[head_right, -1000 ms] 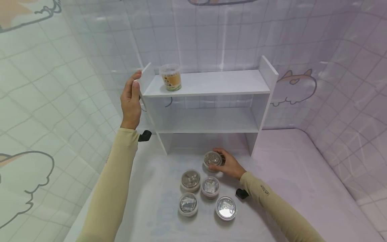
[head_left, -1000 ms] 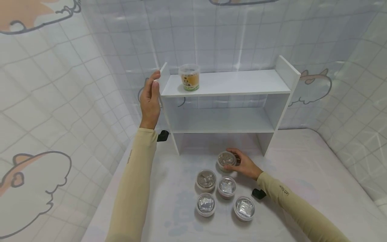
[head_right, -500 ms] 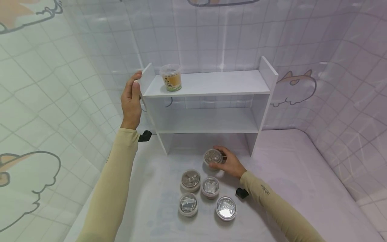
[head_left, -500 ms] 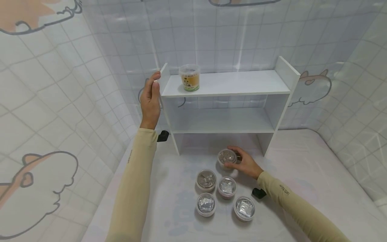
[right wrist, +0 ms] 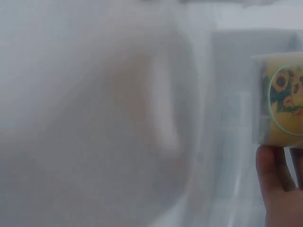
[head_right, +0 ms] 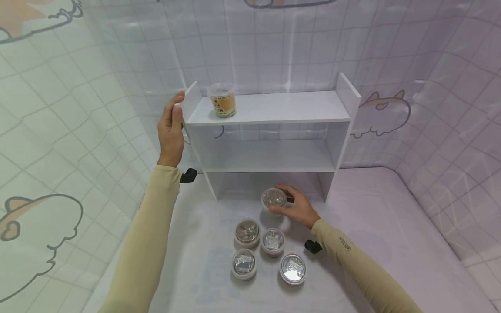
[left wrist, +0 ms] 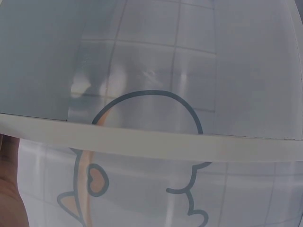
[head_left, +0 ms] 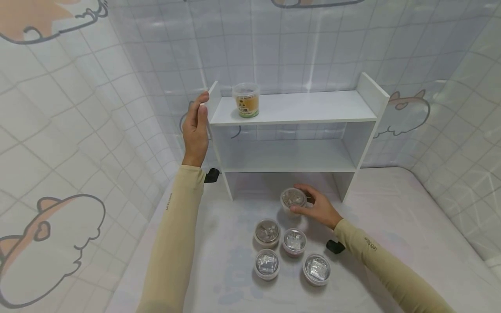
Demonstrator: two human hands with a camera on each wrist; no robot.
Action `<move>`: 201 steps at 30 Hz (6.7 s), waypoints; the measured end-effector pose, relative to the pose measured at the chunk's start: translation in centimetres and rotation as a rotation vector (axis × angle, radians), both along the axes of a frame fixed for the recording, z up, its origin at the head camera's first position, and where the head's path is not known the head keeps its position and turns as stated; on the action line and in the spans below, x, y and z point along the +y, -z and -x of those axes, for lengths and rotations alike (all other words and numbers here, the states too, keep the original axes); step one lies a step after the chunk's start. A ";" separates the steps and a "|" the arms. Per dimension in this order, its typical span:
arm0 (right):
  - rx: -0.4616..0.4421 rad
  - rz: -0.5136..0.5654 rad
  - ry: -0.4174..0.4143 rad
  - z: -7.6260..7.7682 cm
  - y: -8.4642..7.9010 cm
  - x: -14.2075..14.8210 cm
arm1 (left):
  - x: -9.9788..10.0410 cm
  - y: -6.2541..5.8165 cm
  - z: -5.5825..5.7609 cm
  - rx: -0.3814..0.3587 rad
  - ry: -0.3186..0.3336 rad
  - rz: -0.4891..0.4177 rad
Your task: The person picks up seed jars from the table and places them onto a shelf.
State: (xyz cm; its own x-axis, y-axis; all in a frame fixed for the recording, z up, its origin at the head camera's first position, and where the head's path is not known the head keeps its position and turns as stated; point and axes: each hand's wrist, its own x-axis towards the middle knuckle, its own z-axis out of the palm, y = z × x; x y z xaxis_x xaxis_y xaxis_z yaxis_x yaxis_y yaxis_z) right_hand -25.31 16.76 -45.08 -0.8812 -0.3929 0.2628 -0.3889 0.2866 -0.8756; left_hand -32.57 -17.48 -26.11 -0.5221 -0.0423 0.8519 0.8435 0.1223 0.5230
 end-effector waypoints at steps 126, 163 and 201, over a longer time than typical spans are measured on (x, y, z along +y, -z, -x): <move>0.132 0.008 0.370 6.4 -25.1 -3.2 | 0.2 -0.1 -0.2 -0.016 0.013 -0.062; 0.387 0.434 0.071 -0.3 -18.9 -5.1 | 0.1 0.0 0.0 -0.038 -0.043 -0.018; 0.099 0.110 -0.279 -1.5 -7.6 -5.8 | 0.3 0.0 -0.1 -0.026 -0.018 -0.035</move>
